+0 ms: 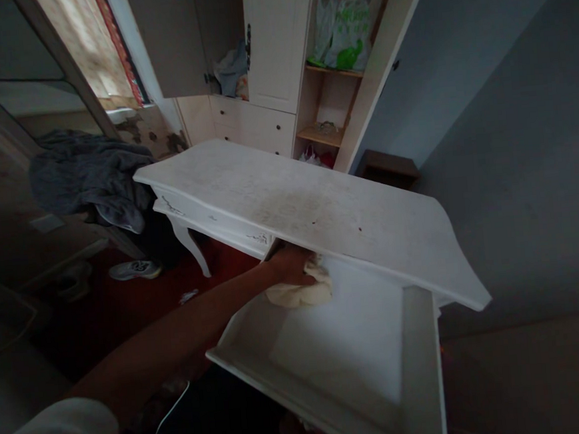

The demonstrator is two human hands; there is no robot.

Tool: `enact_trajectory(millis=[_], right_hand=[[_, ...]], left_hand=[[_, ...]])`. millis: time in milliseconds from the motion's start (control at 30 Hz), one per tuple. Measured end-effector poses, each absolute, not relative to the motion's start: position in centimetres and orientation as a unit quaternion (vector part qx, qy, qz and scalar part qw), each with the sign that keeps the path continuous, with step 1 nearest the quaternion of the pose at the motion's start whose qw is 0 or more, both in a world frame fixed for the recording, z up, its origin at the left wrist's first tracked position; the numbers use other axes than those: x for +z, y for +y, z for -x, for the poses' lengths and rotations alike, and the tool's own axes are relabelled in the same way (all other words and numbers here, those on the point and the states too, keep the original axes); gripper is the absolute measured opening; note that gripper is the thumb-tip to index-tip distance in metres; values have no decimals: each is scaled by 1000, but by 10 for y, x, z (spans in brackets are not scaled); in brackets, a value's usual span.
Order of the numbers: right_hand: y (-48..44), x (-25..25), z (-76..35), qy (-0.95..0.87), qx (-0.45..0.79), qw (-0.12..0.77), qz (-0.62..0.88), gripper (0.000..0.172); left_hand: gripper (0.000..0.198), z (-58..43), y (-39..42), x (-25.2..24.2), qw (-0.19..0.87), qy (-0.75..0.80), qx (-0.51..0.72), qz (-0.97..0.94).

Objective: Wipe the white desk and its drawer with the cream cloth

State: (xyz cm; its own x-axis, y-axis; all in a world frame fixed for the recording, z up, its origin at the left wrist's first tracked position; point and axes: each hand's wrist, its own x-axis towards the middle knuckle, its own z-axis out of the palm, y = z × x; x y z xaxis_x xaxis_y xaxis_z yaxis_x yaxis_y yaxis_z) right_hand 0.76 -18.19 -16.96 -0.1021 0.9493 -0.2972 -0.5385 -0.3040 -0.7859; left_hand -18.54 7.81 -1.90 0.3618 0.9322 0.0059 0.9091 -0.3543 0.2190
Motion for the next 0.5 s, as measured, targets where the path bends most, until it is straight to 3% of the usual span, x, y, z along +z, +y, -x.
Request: enact_trajectory(millis=[200,500], right_hand=[[-181,-166,-6,-250,694,531,417,34],[-180,-165,-6,-255,692,522,428,33]], left_hand=[[60,180,81,-17,111,586,67,-800],[80,163,57,-16,52,645,37,-762]])
